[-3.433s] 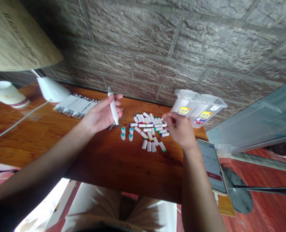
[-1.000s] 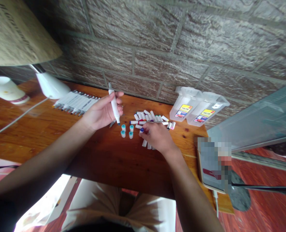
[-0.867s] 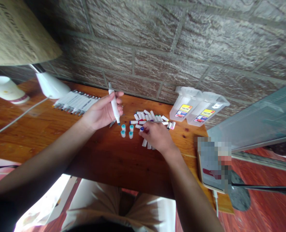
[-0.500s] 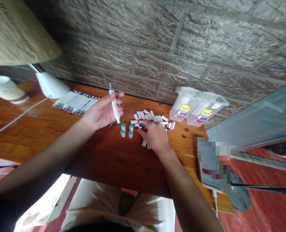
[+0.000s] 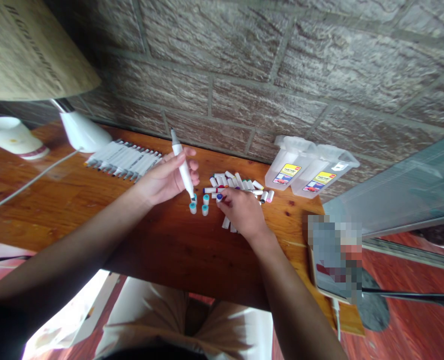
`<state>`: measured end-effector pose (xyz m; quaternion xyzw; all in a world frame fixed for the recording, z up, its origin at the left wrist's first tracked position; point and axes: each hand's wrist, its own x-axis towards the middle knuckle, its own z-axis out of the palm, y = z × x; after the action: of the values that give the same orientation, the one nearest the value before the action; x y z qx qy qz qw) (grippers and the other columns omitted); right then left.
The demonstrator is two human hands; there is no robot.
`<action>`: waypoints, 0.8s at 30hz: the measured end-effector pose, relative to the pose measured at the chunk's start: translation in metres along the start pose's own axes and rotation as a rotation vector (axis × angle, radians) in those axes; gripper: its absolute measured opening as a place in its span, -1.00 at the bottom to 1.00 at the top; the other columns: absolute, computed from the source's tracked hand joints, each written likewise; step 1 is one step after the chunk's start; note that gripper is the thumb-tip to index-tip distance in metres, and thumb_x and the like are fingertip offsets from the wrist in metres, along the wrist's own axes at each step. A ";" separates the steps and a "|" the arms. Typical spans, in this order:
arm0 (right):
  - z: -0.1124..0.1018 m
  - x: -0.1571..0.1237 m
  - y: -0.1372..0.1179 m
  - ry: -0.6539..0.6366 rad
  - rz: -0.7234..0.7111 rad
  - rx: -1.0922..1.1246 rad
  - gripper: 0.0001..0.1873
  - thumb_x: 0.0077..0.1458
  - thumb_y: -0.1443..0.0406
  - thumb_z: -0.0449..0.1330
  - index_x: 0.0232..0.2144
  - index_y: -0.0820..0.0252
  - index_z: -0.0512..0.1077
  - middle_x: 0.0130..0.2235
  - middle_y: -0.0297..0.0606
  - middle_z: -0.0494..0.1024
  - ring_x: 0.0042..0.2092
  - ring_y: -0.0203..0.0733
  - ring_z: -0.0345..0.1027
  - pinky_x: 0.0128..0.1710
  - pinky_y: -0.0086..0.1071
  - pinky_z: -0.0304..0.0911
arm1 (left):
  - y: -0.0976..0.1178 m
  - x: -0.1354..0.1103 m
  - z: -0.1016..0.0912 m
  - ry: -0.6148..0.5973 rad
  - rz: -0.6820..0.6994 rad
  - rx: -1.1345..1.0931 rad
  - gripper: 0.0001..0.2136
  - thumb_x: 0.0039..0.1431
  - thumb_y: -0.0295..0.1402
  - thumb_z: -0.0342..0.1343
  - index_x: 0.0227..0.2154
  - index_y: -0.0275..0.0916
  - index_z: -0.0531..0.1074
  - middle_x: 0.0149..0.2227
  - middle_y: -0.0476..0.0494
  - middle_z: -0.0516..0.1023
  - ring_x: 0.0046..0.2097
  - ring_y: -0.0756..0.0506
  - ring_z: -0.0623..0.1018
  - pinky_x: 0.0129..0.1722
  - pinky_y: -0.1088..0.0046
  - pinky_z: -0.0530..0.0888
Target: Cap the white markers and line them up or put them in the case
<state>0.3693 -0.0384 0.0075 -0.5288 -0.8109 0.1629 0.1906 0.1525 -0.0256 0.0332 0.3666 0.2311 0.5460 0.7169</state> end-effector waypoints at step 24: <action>0.003 -0.008 -0.012 -0.085 -0.271 0.221 -0.84 0.15 0.32 0.33 -0.17 0.13 0.56 -0.40 -0.39 0.61 -0.44 -0.34 0.41 -0.36 -0.46 0.23 | 0.000 0.001 0.002 0.051 -0.038 0.052 -0.80 0.24 -0.29 0.27 -0.20 -0.34 0.59 -0.41 -0.10 0.69 -0.53 0.02 0.62 -0.49 0.59 0.56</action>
<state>0.3612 -0.0504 0.0091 -0.3833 -0.8591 0.2462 0.2334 0.1541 -0.0254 0.0345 0.3665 0.2705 0.5354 0.7113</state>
